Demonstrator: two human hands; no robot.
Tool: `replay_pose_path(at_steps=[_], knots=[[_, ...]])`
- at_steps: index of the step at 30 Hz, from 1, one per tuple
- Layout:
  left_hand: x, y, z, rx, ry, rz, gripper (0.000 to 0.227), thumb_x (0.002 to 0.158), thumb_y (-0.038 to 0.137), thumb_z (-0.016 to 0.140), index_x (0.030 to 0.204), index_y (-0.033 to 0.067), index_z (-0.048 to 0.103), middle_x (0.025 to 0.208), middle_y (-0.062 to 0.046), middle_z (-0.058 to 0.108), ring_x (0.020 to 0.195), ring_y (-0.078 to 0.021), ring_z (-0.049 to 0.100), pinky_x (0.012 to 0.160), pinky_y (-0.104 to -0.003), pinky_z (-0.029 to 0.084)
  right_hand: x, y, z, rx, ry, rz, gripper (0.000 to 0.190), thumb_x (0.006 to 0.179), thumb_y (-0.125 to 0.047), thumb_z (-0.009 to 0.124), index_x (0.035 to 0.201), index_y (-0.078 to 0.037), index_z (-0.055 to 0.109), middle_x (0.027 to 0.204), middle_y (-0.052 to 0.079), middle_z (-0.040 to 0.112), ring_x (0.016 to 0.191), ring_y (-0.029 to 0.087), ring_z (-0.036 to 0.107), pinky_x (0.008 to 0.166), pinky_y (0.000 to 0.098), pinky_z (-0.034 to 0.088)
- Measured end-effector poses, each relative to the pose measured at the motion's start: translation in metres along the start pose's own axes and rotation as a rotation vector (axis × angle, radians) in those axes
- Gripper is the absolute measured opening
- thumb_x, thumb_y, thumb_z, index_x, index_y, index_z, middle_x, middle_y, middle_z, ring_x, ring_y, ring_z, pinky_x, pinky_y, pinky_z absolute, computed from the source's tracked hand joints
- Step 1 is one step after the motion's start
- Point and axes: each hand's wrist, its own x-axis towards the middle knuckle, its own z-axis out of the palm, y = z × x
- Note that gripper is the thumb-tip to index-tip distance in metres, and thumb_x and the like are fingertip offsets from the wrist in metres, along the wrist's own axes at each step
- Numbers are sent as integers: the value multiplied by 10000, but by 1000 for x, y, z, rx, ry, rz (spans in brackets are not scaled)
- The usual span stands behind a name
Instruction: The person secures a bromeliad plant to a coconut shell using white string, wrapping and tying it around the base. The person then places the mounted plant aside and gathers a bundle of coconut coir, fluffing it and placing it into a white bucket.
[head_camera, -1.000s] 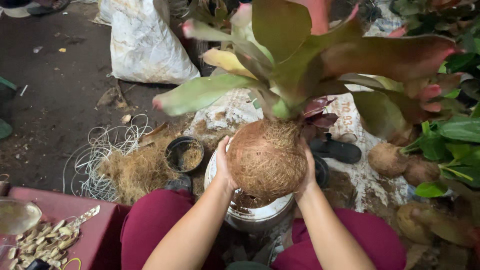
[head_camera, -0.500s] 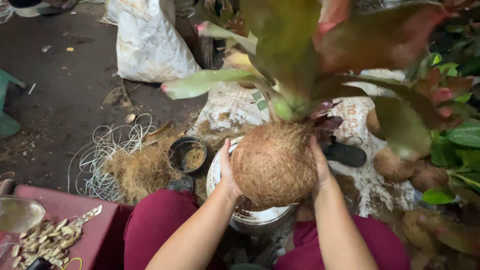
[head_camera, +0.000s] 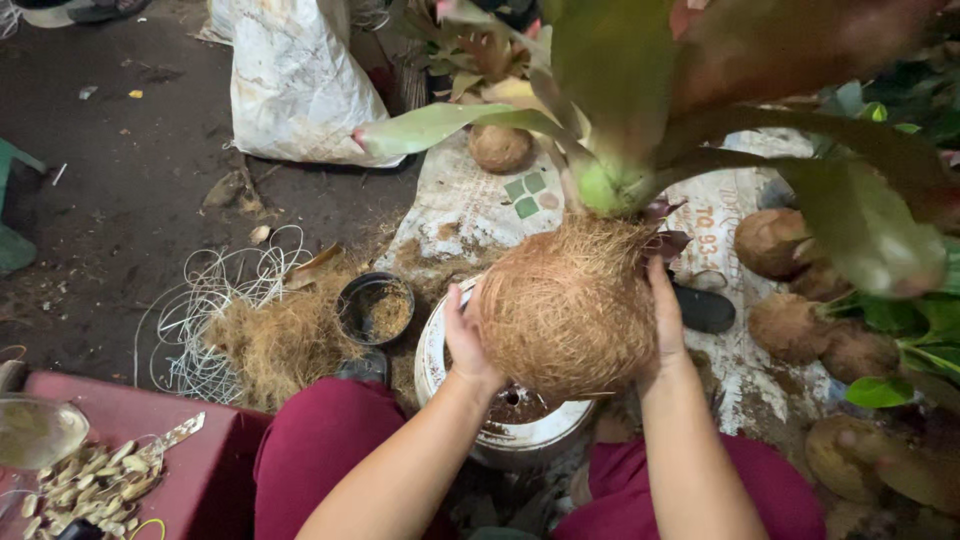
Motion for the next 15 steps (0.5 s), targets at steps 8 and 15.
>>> replay_pose_path(at_steps=[8,15], knots=[[3,-11,-18,-131,-67,174,821,989,653,184,1435,49,515,1400,-160,607,1294,-340,569,1105,-492,443,1,21,5,58,-128,40,678,978,-568,487,1424,-61,543,1353,131,647,1210,287,629,1036,455,499],[32,-5,-41,-194,-48,337,709,1020,533,214,1297,-8,578,1308,-220,642,1228,-395,598,1092,-540,468,0,37,18,76,-156,-62,648,1022,-529,479,1442,-38,535,1377,149,627,1235,289,606,1068,453,473]])
